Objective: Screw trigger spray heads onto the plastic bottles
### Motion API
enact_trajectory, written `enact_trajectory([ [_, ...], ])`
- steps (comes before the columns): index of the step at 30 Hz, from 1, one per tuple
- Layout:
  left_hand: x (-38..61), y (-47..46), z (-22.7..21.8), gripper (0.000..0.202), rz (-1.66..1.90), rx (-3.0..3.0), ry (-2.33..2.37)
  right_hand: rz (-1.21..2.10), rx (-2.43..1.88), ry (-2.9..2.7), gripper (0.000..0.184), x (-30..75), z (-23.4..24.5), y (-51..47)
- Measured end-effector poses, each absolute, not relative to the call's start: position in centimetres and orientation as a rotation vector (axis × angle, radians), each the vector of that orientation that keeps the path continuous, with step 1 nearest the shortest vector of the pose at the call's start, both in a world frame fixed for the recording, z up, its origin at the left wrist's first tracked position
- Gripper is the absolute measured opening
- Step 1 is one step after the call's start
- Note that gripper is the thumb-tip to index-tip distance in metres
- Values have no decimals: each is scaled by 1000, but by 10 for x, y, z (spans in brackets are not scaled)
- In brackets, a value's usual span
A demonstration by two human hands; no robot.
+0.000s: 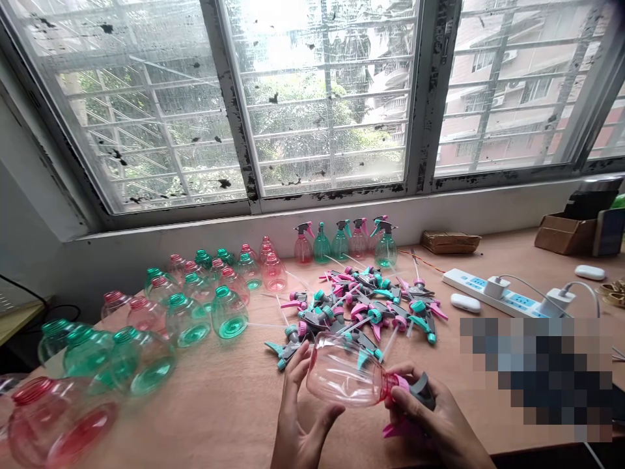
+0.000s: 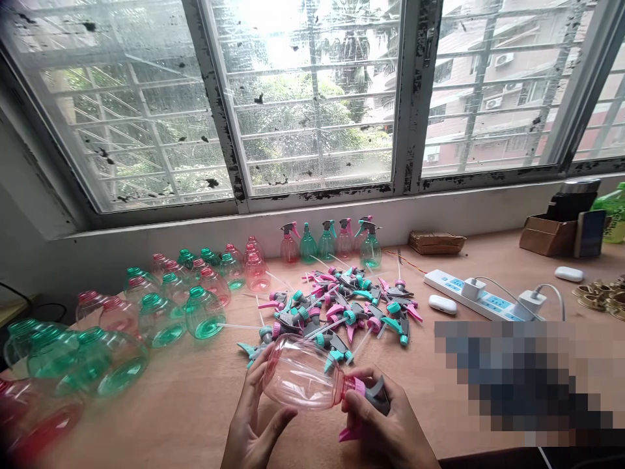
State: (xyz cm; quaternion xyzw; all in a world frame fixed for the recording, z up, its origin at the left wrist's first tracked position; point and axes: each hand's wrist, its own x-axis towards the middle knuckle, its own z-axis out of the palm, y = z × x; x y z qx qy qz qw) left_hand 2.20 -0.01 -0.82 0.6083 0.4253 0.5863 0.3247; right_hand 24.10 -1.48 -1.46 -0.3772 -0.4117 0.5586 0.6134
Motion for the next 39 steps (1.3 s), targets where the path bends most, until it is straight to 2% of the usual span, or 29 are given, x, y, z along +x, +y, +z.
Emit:
enact_trajectory([
  [7,16,4,-14,51,1528,1706,1111,1283,-862,-933,39,241,-14,-15],
  [12,18,1,-12,61,1513,1696,1076,1225,-927,-1012,40,242,-20,-14],
  [16,21,1,-10,52,1521,1662,1092,1206,-950,-1040,40,242,-19,-14],
  [22,13,6,-17,49,1470,1807,1071,1244,-897,-950,39,240,-12,-15],
  [28,17,2,-11,64,1463,1725,1115,1214,-943,-996,40,240,-16,-14],
  [33,23,0,-7,55,1534,1565,1119,1239,-958,-1022,44,239,-20,-13],
  [39,22,1,-9,51,1549,1661,1113,1204,-960,-1024,40,241,-14,-14],
])
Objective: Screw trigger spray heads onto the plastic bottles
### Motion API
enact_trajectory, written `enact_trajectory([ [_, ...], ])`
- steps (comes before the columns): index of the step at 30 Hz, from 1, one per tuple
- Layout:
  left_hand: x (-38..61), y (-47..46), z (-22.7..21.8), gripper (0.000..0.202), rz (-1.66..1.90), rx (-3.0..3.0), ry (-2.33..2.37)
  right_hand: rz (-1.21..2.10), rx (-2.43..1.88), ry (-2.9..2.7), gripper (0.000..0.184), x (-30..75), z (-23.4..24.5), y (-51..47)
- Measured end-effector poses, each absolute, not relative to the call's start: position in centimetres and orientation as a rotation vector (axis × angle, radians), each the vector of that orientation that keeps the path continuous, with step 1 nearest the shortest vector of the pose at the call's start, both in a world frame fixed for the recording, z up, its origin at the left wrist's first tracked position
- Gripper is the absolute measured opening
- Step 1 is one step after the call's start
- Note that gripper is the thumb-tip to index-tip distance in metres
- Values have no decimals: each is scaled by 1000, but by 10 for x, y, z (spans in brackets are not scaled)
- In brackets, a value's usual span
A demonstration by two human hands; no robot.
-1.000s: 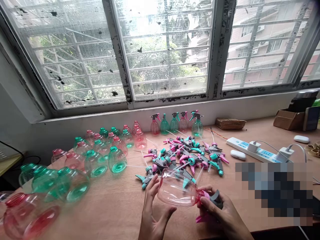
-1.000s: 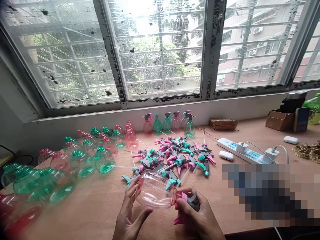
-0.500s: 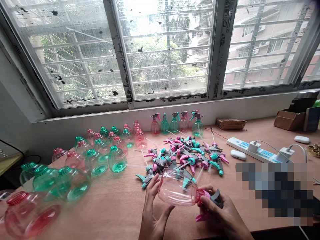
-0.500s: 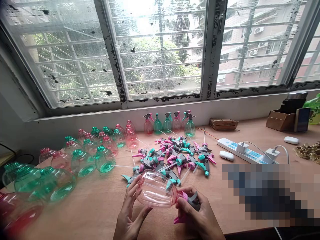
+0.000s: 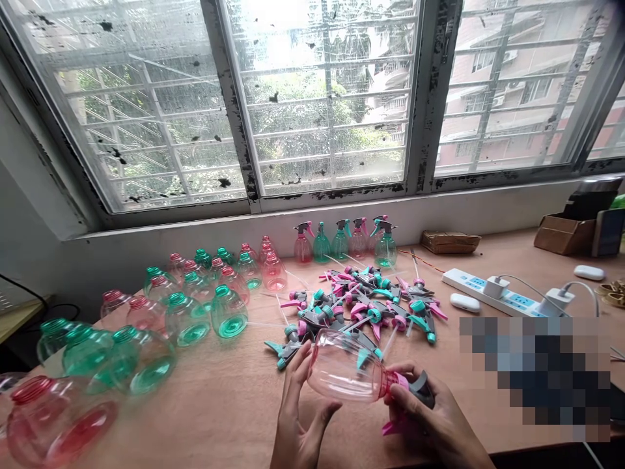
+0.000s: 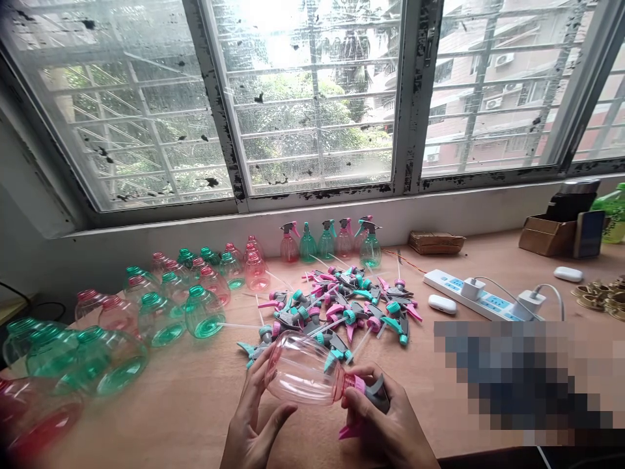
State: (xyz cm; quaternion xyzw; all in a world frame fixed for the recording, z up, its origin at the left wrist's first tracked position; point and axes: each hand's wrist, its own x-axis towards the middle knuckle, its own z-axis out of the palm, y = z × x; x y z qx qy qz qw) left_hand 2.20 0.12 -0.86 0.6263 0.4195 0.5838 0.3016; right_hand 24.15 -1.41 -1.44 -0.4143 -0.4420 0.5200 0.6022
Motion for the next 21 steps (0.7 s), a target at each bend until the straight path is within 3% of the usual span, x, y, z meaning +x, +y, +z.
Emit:
enact_trajectory([
  [7,19,-1,-12,62,1549,1643,1059,1223,-942,-1017,42,240,-18,-13],
  [12,20,-2,-6,50,1496,1601,1096,1218,-956,-1033,40,239,-14,-14],
  [21,22,-2,-7,52,1538,1680,1115,1212,-948,-981,41,240,-12,-16],
])
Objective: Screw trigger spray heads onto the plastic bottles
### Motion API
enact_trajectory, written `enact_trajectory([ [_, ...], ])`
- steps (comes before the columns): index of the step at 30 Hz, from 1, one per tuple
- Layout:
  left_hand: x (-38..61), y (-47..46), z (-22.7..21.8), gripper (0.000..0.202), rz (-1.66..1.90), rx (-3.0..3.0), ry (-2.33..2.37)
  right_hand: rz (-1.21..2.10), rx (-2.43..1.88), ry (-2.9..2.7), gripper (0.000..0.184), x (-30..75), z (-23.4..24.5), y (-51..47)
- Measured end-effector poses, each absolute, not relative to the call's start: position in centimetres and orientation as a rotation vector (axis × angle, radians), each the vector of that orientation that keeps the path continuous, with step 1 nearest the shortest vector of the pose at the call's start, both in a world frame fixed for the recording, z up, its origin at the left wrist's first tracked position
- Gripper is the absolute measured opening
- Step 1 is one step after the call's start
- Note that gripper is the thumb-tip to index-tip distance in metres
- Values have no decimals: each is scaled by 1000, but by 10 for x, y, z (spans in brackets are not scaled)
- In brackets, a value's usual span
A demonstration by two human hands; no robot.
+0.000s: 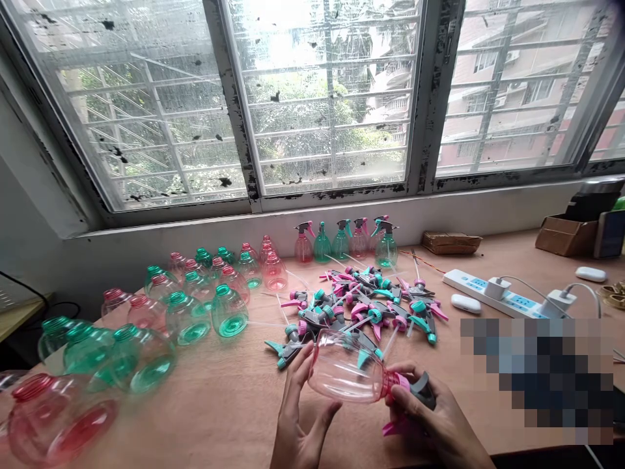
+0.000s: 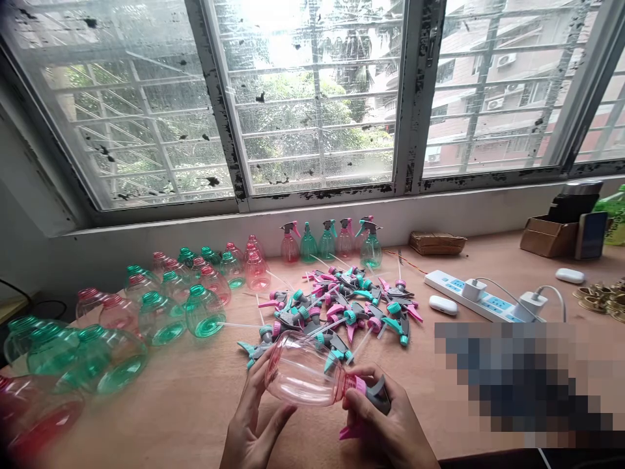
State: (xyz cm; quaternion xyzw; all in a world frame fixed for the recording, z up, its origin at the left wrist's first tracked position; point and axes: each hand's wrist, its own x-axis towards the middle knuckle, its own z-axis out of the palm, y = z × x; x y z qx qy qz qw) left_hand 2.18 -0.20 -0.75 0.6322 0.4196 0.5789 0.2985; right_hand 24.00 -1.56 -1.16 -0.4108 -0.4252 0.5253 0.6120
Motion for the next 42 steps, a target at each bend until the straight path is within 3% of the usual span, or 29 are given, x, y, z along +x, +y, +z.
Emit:
enact_trajectory([
  [4,21,-2,-10,70,1523,1666,1089,1240,-940,-1018,40,240,-16,-14],
  [10,21,-3,-6,52,1533,1545,1100,1274,-911,-1009,41,240,-15,-14],
  [16,23,-1,-8,50,1557,1664,1100,1230,-925,-983,40,240,-13,-14],
  [21,22,-1,-10,60,1574,1641,1091,1221,-909,-992,43,238,-15,-13],
  [30,22,-1,-8,47,1551,1653,1101,1197,-983,-951,46,239,-10,-15],
  [36,22,-1,-9,58,1556,1632,1109,1174,-987,-963,46,237,-12,-14],
  [42,22,-2,-6,49,1550,1553,1079,1237,-935,-971,42,237,-10,-15],
])
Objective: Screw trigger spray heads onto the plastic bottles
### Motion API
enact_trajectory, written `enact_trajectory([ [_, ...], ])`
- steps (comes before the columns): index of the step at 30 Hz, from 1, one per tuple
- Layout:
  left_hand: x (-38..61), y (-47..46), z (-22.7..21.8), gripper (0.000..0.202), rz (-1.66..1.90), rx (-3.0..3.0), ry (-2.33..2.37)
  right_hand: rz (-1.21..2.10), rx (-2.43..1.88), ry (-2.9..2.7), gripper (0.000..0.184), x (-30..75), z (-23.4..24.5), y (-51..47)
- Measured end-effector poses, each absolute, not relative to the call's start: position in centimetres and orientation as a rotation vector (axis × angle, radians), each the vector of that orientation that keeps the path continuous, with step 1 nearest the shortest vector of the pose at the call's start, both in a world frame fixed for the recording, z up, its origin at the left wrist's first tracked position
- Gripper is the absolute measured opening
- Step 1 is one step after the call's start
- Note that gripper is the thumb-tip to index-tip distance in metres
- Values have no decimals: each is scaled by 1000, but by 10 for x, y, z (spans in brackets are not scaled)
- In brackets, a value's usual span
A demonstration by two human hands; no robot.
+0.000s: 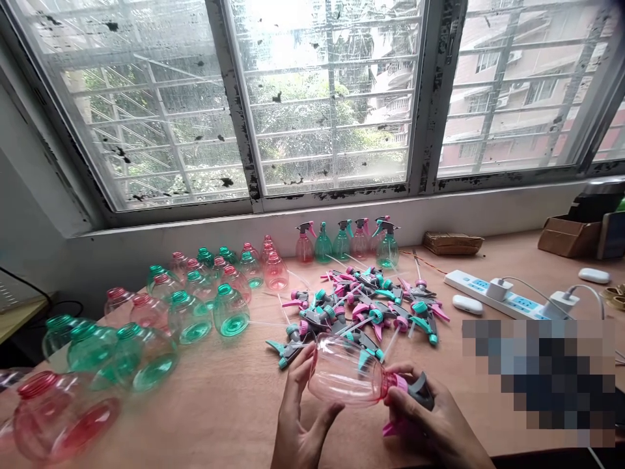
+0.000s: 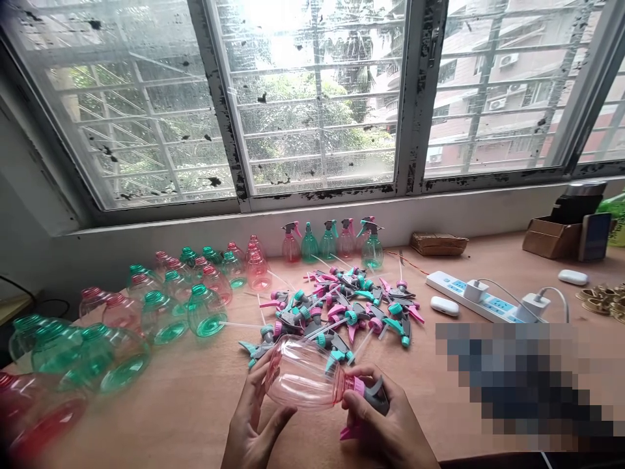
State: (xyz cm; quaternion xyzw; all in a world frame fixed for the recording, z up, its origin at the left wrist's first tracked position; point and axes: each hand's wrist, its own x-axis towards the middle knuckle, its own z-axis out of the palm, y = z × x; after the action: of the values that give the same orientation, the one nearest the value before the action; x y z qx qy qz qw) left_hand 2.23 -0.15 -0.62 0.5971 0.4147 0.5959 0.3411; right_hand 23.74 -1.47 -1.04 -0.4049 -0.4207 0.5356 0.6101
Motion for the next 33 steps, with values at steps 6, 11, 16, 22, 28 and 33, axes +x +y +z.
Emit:
enact_trajectory([
  [6,20,0,-6,50,1552,1610,1069,1240,-921,-993,40,240,-10,-15],
  [11,19,0,-8,62,1550,1628,1091,1266,-896,-1009,38,240,-14,-14],
  [16,17,0,-8,56,1490,1628,1118,1295,-883,-997,40,240,-18,-13],
  [22,20,1,-8,54,1544,1680,1123,1262,-853,-948,36,239,-15,-13],
  [28,21,1,-15,64,1537,1657,1098,1251,-881,-953,39,238,-16,-14],
  [33,16,1,-14,62,1487,1643,1088,1296,-869,-958,42,238,-18,-13],
])
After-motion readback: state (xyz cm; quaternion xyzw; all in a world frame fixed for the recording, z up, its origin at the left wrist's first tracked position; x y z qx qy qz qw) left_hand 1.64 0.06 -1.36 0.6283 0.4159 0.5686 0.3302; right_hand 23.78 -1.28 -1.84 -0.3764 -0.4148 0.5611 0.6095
